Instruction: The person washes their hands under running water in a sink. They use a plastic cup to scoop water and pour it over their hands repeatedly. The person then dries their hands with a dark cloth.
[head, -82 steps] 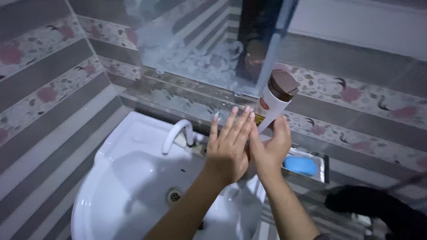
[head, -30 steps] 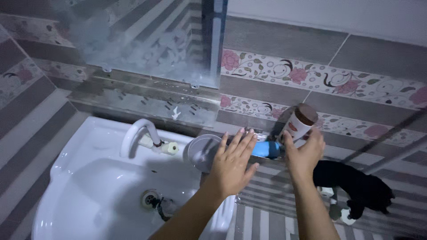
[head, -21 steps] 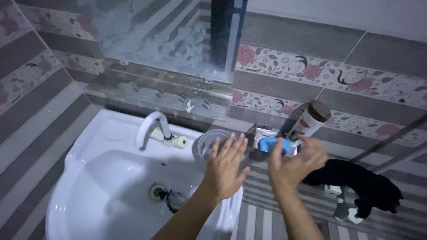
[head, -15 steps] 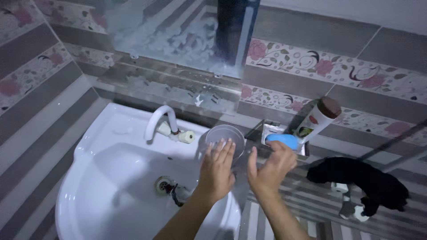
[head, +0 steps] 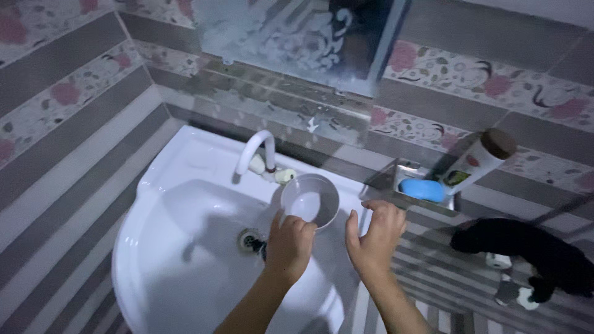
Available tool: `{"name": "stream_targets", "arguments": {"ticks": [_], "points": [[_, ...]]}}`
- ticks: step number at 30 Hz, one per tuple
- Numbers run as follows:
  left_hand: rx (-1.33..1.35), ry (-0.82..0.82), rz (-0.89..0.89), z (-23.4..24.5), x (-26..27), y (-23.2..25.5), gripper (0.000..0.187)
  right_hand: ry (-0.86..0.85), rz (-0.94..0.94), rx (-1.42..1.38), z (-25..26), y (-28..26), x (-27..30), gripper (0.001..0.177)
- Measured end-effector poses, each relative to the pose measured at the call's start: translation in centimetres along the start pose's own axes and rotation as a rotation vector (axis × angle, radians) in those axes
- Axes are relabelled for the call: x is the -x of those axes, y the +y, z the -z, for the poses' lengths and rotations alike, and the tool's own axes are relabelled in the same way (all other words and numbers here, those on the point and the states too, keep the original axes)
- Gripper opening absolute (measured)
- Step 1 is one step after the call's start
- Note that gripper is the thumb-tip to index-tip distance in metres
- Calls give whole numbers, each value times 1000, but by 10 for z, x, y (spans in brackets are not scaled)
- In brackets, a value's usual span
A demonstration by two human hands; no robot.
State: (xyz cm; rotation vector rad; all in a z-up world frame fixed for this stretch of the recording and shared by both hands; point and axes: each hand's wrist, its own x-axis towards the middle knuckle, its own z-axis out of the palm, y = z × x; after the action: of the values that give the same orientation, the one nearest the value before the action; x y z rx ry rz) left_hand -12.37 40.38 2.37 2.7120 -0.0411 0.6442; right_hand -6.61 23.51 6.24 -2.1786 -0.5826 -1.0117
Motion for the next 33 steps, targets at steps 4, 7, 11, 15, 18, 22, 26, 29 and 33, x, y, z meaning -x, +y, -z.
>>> {"name": "stream_targets", "arguments": {"ticks": [4,7,11,15,18,22,26,29,33], "points": [[-95,104,-41,18,28,-23,16,-100,-16,-30,-16,-21,5,26],[-175,47,21,21,44,-39,14,-150,-16,-109,-30,-38,12,23],[-257,107,57,17,61,-63,11,-271,18,-179,-53,-54,14,22],[-208,108,208,6,71,-81,17,-437,41,-163,-77,-48,11,26],[-228,161,157,-3,82,-91,9,-454,98,-180,-96,-38,7,30],[-268,92,262,-26,92,-101,19,-538,114,-92,-113,-24,-5,27],[-338,74,330,-49,92,-112,21,-572,187,-51,-122,-16,-17,31],[-342,-84,375,-58,92,-120,20,-647,194,-20,-133,-8,-21,37],[-328,-110,421,-65,87,-124,27,-690,187,-78,-153,4,-29,57]]}}
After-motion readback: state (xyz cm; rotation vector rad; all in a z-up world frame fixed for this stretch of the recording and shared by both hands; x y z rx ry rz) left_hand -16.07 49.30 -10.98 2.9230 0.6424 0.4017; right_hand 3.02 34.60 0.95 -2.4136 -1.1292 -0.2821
